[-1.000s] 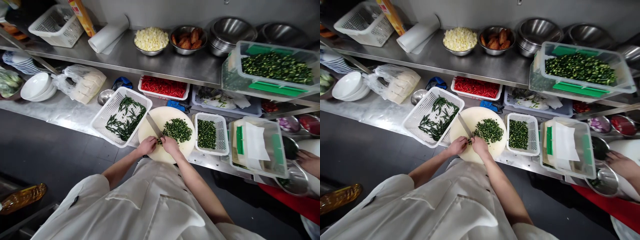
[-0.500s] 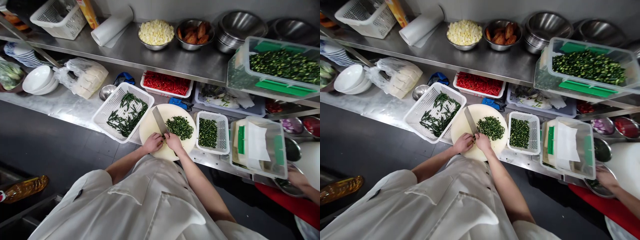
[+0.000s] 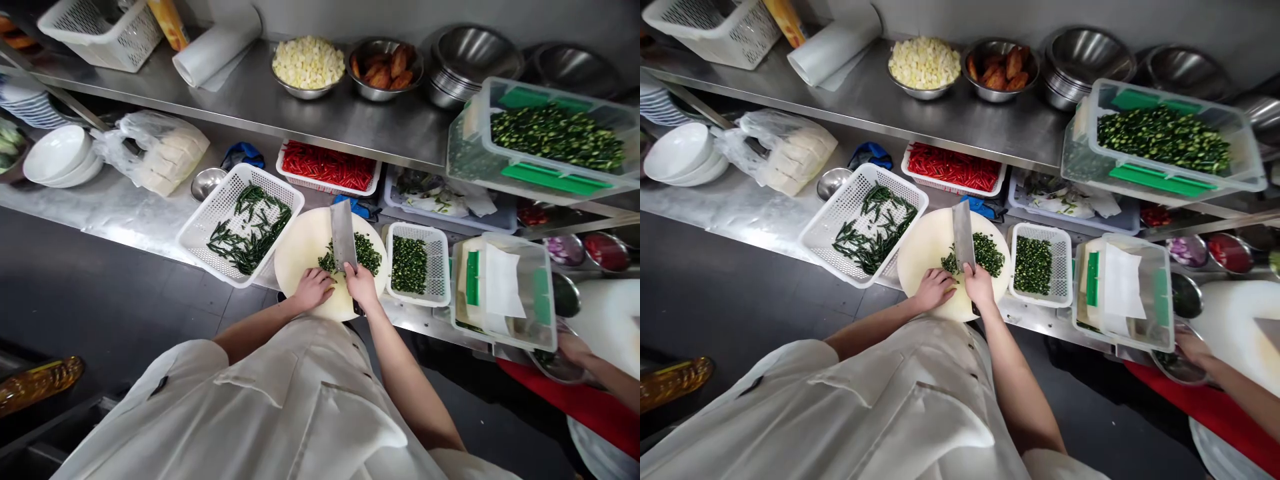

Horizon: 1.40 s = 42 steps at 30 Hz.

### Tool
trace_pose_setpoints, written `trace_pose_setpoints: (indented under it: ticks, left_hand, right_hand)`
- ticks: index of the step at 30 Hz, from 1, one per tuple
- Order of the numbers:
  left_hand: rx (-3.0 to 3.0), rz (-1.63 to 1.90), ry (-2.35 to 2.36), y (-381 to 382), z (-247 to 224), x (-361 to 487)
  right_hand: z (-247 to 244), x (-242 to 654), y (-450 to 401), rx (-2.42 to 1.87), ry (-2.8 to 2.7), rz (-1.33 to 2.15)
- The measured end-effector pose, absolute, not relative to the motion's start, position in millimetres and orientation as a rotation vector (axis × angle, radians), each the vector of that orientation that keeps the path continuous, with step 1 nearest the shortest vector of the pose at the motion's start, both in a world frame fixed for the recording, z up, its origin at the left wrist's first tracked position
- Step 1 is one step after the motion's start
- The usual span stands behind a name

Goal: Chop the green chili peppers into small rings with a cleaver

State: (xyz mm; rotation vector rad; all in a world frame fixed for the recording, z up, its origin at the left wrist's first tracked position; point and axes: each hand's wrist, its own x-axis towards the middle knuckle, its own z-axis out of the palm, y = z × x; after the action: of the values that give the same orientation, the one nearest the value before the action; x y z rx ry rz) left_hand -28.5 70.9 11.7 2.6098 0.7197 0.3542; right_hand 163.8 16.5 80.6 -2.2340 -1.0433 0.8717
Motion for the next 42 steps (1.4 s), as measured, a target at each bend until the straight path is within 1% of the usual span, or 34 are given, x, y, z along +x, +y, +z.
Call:
trace_pose_setpoints:
  ticks: [5,8,12,18,23,27,36,42]
  left_hand:
    - [2.652,0.353,0.752,70.0,12.8,-13.6]
    - [2.707,0.281,0.639,68.6,12.4,-12.5]
    - [2.722,0.236,0.486,60.4,8.3,-32.5]
    - [2.575,0.397,0.800,71.0,7.5,-58.0]
    - [2.500,0.383,0.553,93.5,12.5,-56.4]
    - [2.508,0.322,0.453,97.6,11.2,-58.6]
    - [2.550,0.346,0.368,96.9,11.5,-66.7]
    - [2.618,0.348,0.400,94.2,15.9,-75.7]
  right_hand:
    - [82.4,158.5,7.5,-2.271,-1.166,0.864]
    - [87.1,160.9,7.3,-2.326,-1.204,0.867]
    - [96.4,163.5,4.7,-2.391,-1.305,0.868]
    - [106.8,147.1,-12.2,-2.490,-1.494,1.052]
    - [113.0,128.4,-9.9,-2.533,-1.620,1.116]
    - [113.2,114.8,4.6,-2.576,-1.634,1.119]
    - [110.7,102.3,7.2,-2.590,-1.600,1.157]
    - [101.3,97.1,7.6,-2.524,-1.605,1.139]
